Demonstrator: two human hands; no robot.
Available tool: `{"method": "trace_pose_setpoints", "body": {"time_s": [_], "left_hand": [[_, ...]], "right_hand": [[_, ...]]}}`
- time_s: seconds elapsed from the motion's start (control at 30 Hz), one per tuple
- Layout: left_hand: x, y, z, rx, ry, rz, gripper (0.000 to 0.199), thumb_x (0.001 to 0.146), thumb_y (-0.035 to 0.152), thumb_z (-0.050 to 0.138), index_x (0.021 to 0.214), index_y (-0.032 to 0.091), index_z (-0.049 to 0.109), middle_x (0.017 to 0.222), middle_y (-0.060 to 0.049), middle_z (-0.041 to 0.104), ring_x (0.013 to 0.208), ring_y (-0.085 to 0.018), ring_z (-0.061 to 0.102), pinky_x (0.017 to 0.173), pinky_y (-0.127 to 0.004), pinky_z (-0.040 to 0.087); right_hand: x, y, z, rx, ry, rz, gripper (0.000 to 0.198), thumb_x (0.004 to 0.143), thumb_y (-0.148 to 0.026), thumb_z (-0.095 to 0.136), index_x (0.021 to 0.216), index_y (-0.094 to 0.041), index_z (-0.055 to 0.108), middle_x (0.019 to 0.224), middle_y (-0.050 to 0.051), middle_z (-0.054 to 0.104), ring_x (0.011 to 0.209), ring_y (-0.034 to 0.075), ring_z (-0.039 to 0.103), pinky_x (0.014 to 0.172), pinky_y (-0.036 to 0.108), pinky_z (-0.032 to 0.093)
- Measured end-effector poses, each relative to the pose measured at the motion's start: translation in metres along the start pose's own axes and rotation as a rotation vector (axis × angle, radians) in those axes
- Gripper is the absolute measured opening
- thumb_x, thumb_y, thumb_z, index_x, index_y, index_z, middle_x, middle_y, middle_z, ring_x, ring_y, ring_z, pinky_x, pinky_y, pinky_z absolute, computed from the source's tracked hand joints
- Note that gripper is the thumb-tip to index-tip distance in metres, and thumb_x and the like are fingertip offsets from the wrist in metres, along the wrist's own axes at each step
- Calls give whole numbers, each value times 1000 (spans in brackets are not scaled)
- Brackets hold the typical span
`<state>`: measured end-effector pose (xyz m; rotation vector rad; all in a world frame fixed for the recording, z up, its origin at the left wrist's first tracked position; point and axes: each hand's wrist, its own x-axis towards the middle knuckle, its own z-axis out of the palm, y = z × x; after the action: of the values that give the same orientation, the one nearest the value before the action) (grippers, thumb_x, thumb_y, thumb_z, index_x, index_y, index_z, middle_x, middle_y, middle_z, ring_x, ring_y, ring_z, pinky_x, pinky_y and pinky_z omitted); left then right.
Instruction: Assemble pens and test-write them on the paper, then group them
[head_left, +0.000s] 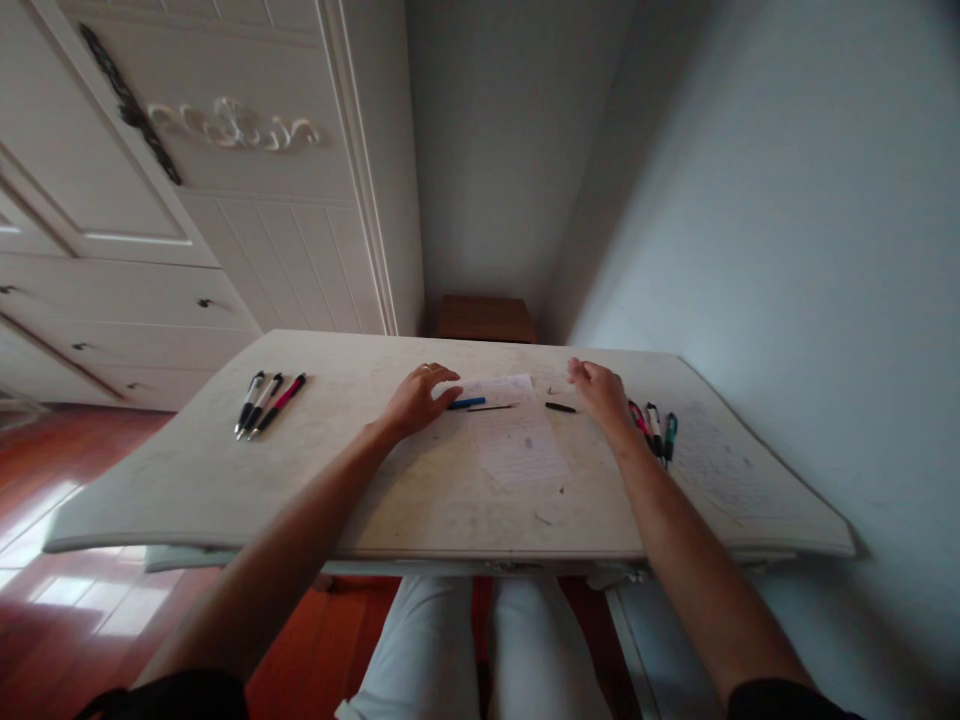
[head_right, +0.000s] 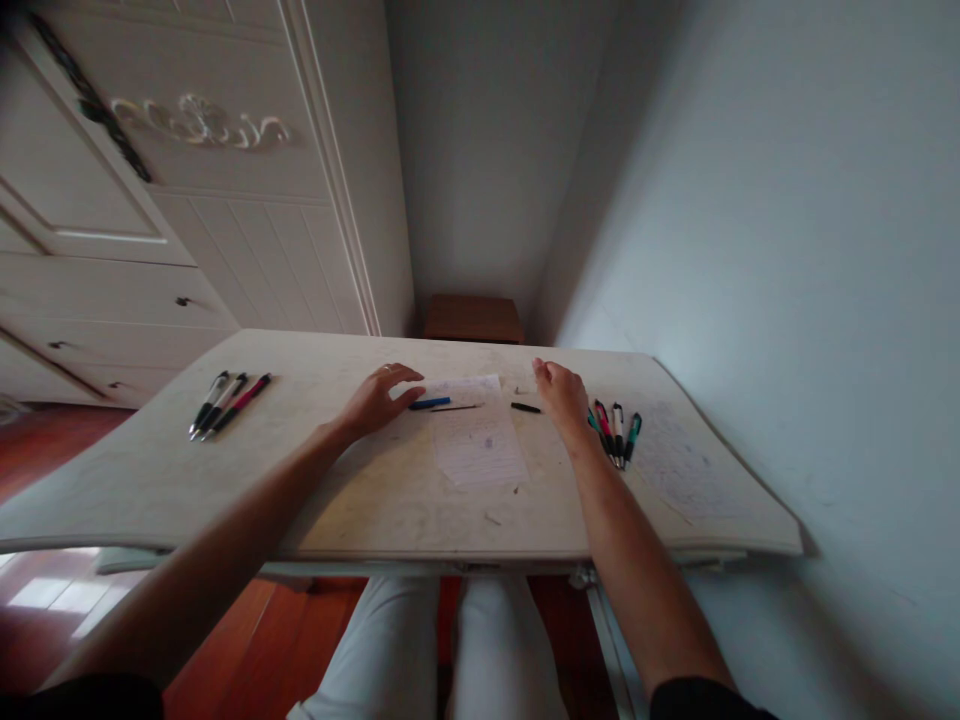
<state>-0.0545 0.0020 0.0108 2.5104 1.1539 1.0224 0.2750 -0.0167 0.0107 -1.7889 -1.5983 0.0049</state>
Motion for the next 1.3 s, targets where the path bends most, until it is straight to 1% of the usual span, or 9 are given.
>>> {"method": "trace_pose_setpoints", "body": {"time_s": [0.1, 0.17, 0.23, 0.37, 0.43, 0.53, 0.73, 1.0, 1.3], "left_hand": [[0, -5, 2, -11, 12, -43, 28, 90, 38, 53, 102, 16, 66, 97, -9, 69, 92, -22, 63, 88, -38, 50], [0, -9, 3, -24, 4, -68, 30, 90, 39, 53, 102, 16, 66, 95, -8, 68, 88, -21, 63, 83, -35, 51], [0, -12, 4, -43, 3, -86, 30, 90, 40, 52, 101, 16, 66, 94, -8, 68, 85, -20, 64, 80, -34, 52], [2, -14, 4, -80, 8, -117, 31, 89, 40, 51, 100, 16, 67, 92, -8, 68, 83, -19, 64, 76, -32, 52], [2, -14, 5, -90, 10, -120, 31, 89, 41, 51, 99, 16, 67, 92, -8, 68, 83, -19, 64, 75, -32, 53], [2, -12, 6, -102, 5, -118, 32, 90, 42, 50, 99, 16, 67, 94, -8, 69, 83, -19, 64, 75, -31, 53], [3, -9, 5, -98, -15, -123, 33, 90, 43, 50, 97, 17, 68, 93, -8, 69, 81, -19, 64, 76, -32, 52], [2, -9, 5, -101, -21, -99, 33, 90, 42, 49, 95, 17, 68, 91, -7, 70, 80, -19, 64, 76, -31, 52], [3, -8, 4, -81, -57, -111, 33, 90, 41, 47, 92, 17, 70, 93, -7, 71, 80, -19, 64, 78, -31, 51]], "right_hand": [[1, -1, 2, 73, -7, 6, 56, 95, -60, 34, 73, -19, 65, 73, 8, 70, 70, 21, 64, 65, 29, 40], [1, -4, 2, 119, 18, -16, 57, 95, -61, 33, 75, -19, 65, 71, 7, 69, 69, 21, 63, 65, 29, 41], [-1, -9, 4, 139, 49, -98, 56, 96, -61, 33, 73, -19, 63, 68, 6, 66, 67, 20, 61, 65, 29, 41], [-8, -21, 9, 170, 47, -357, 50, 97, -55, 36, 71, -19, 59, 71, 7, 63, 70, 19, 57, 68, 30, 42], [-12, -27, 13, 190, 64, -398, 46, 98, -52, 36, 75, -19, 61, 75, 7, 64, 73, 20, 57, 71, 31, 43], [-20, -37, 16, 191, 106, -397, 42, 99, -46, 36, 79, -20, 62, 74, 7, 62, 74, 20, 55, 73, 32, 43], [-28, -50, 15, 212, 111, -411, 38, 99, -40, 37, 76, -20, 61, 71, 6, 59, 73, 20, 53, 72, 33, 42], [-24, -44, 10, 219, 176, -360, 41, 98, -42, 39, 69, -20, 58, 65, 5, 57, 65, 19, 52, 67, 31, 40], [-24, -41, 13, 233, 169, -321, 46, 97, -49, 37, 71, -19, 61, 66, 5, 60, 65, 18, 55, 65, 30, 42]]}}
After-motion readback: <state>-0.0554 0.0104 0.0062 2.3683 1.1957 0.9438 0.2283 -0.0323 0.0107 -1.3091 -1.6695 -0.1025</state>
